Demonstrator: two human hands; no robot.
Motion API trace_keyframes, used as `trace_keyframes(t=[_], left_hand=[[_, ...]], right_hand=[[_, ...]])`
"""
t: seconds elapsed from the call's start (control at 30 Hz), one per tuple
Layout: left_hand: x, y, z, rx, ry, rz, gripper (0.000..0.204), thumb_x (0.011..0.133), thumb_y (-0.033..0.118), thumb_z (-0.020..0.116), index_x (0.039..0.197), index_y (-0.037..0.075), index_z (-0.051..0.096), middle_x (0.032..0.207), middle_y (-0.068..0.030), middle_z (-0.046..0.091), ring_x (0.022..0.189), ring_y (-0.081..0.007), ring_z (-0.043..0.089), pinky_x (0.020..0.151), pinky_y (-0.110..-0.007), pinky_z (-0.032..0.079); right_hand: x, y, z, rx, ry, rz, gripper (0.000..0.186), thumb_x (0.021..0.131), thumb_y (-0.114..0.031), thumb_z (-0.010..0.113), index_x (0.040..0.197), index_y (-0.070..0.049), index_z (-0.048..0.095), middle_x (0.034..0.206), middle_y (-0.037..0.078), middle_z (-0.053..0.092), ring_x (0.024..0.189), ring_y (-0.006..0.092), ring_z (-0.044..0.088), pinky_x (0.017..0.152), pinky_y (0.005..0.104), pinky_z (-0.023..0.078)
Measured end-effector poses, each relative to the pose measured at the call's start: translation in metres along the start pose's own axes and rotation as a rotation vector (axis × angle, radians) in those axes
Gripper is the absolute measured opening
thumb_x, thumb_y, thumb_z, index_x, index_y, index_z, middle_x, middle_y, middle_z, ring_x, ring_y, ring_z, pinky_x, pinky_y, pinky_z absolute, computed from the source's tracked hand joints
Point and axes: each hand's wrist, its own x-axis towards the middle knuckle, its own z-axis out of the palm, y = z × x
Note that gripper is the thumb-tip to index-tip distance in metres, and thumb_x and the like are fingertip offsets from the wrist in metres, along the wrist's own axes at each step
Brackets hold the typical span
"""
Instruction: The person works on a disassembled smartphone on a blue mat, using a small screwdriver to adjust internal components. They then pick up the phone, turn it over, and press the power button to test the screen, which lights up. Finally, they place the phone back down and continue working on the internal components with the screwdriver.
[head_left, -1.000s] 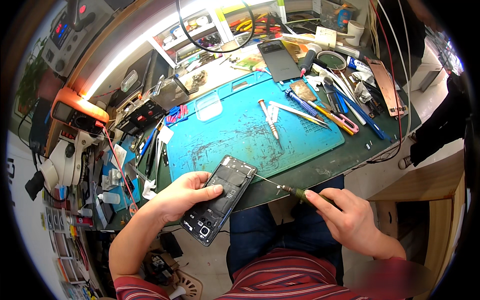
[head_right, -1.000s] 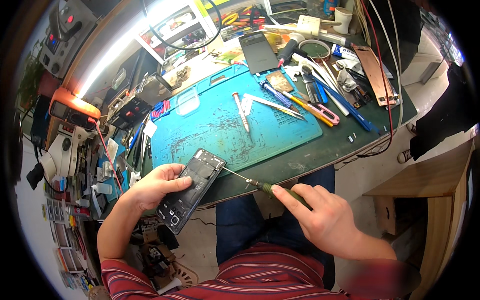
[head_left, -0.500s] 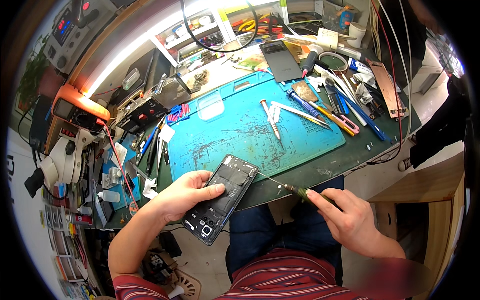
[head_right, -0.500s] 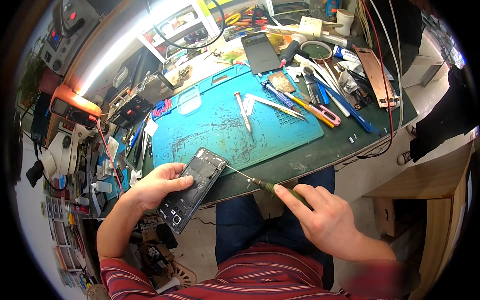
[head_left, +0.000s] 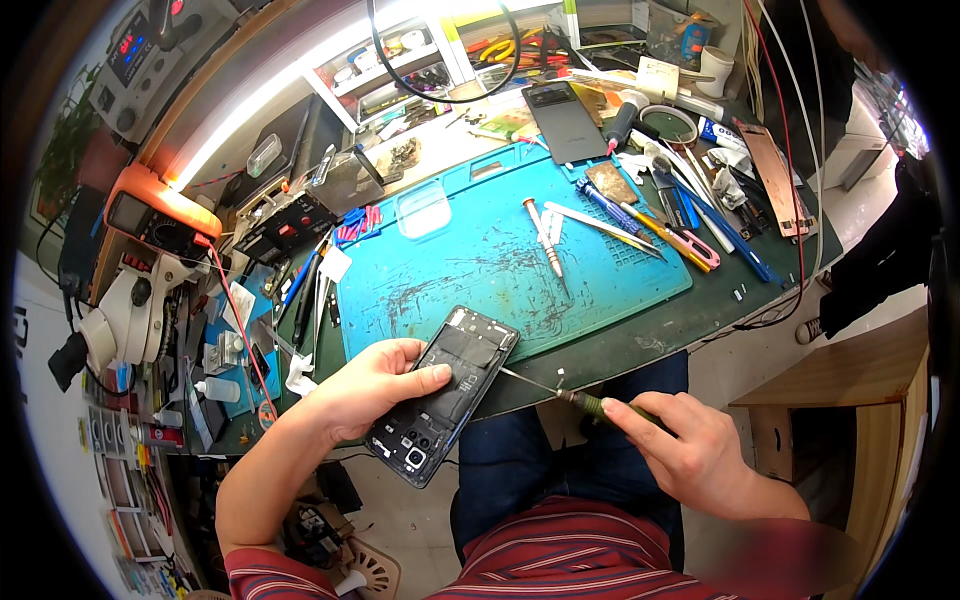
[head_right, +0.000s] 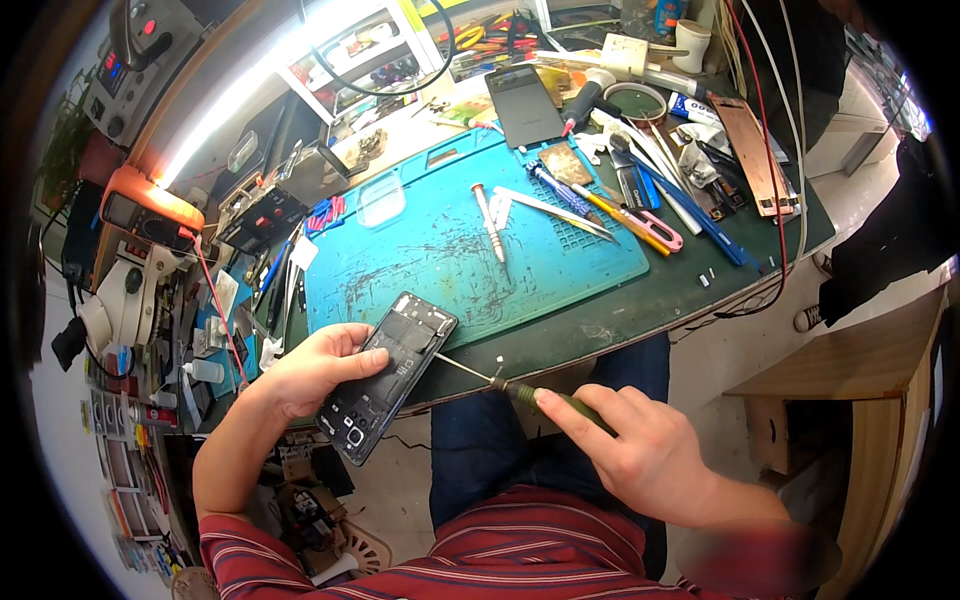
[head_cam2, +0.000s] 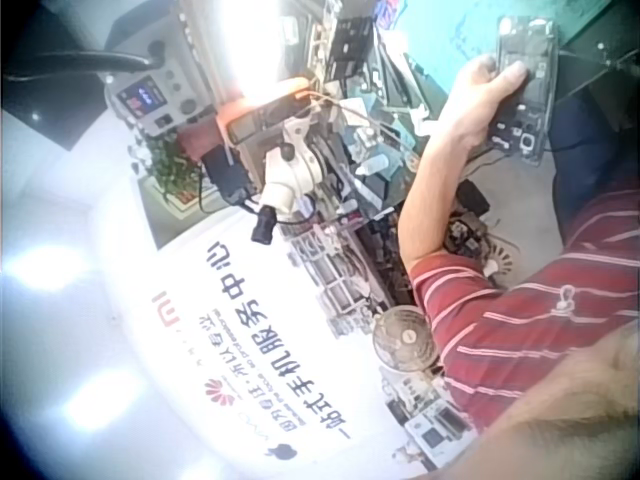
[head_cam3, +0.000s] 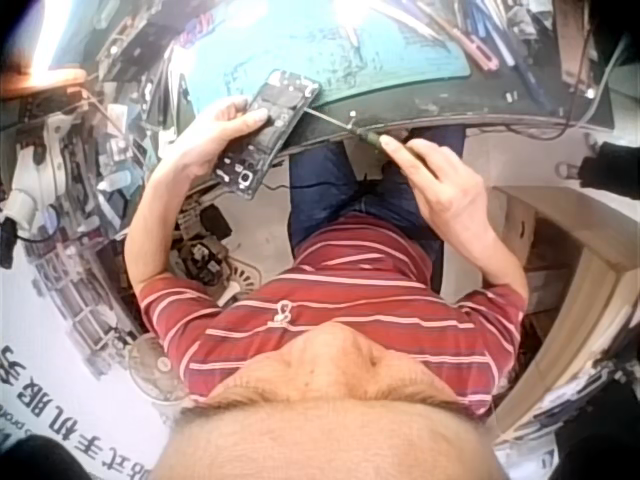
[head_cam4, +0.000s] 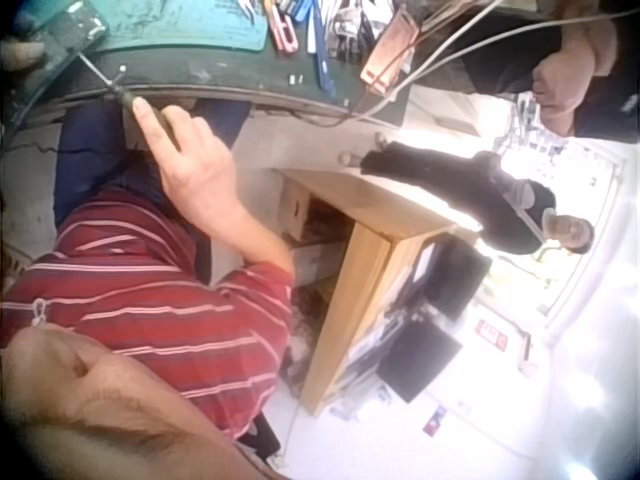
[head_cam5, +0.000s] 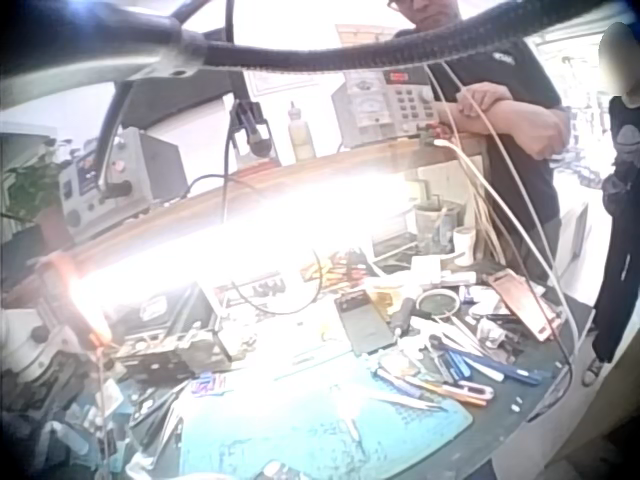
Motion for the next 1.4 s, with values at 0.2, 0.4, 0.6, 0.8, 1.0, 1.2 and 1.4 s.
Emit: trace_keyframes(t=[0.2,0.4,0.6,0.8,1.0,1.2,1.4], left_hand=[[0.001,-0.001,-0.001,0.016,0.008,0.007,0.040,0.102,0.019,0.073,0.128,-0.006,0.058,0.106,-0.0108,0.075,0.085,-0.0123,0.074,0.075,-0.028,0.064],[0.003,-0.002,-0.001,0.001,-0.003,0.007,0.039,0.102,0.020,0.073,0.128,-0.005,0.059,0.107,-0.0096,0.075,0.085,-0.0118,0.074,0.076,-0.028,0.063],[0.005,-0.003,-0.003,0.022,-0.002,0.003,0.039,0.102,0.021,0.073,0.128,-0.005,0.059,0.105,-0.0087,0.075,0.085,-0.0113,0.074,0.074,-0.028,0.063],[0.004,-0.004,0.000,-0.001,0.002,0.027,0.040,0.101,0.021,0.074,0.128,-0.005,0.058,0.106,-0.0090,0.075,0.086,-0.0110,0.074,0.074,-0.028,0.063],[0.004,-0.004,0.002,-0.008,-0.003,0.029,0.042,0.101,0.021,0.075,0.127,-0.006,0.059,0.108,-0.0102,0.075,0.087,-0.0116,0.074,0.076,-0.028,0.063],[0.003,-0.004,0.003,0.001,0.006,0.035,0.041,0.100,0.021,0.075,0.126,-0.007,0.060,0.107,-0.0111,0.075,0.086,-0.0121,0.074,0.075,-0.028,0.063],[0.003,-0.003,0.004,0.006,0.014,0.041,0.042,0.100,0.021,0.075,0.127,-0.007,0.059,0.107,-0.0112,0.075,0.086,-0.0124,0.074,0.075,-0.028,0.063]], right_hand=[[0.000,-0.001,0.001,0.003,0.012,-0.008,0.057,0.083,-0.004,0.071,0.138,-0.017,0.070,0.107,0.004,0.066,0.078,0.0203,0.063,0.063,0.0328,0.054],[-0.001,-0.004,0.005,0.042,0.020,-0.035,0.056,0.082,-0.003,0.072,0.136,-0.018,0.071,0.106,0.003,0.067,0.076,0.0196,0.062,0.063,0.0320,0.054],[-0.003,-0.005,0.013,0.069,0.033,-0.066,0.058,0.079,-0.002,0.071,0.136,-0.017,0.072,0.105,0.003,0.067,0.073,0.0193,0.061,0.062,0.0318,0.053],[-0.005,-0.004,0.016,0.031,0.054,-0.034,0.060,0.077,-0.001,0.071,0.136,-0.017,0.072,0.106,0.003,0.066,0.073,0.0200,0.060,0.061,0.0322,0.052],[-0.006,-0.005,0.015,0.048,0.035,-0.056,0.061,0.077,0.000,0.071,0.136,-0.017,0.071,0.106,0.003,0.065,0.072,0.0204,0.059,0.061,0.0327,0.052],[-0.006,-0.006,0.014,0.037,0.012,-0.050,0.062,0.076,0.000,0.071,0.136,-0.017,0.071,0.106,0.003,0.065,0.071,0.0205,0.058,0.060,0.0330,0.051],[-0.006,-0.008,0.012,0.033,-0.002,-0.053,0.061,0.077,-0.001,0.071,0.136,-0.016,0.071,0.107,0.004,0.065,0.072,0.0202,0.058,0.060,0.0326,0.051]])
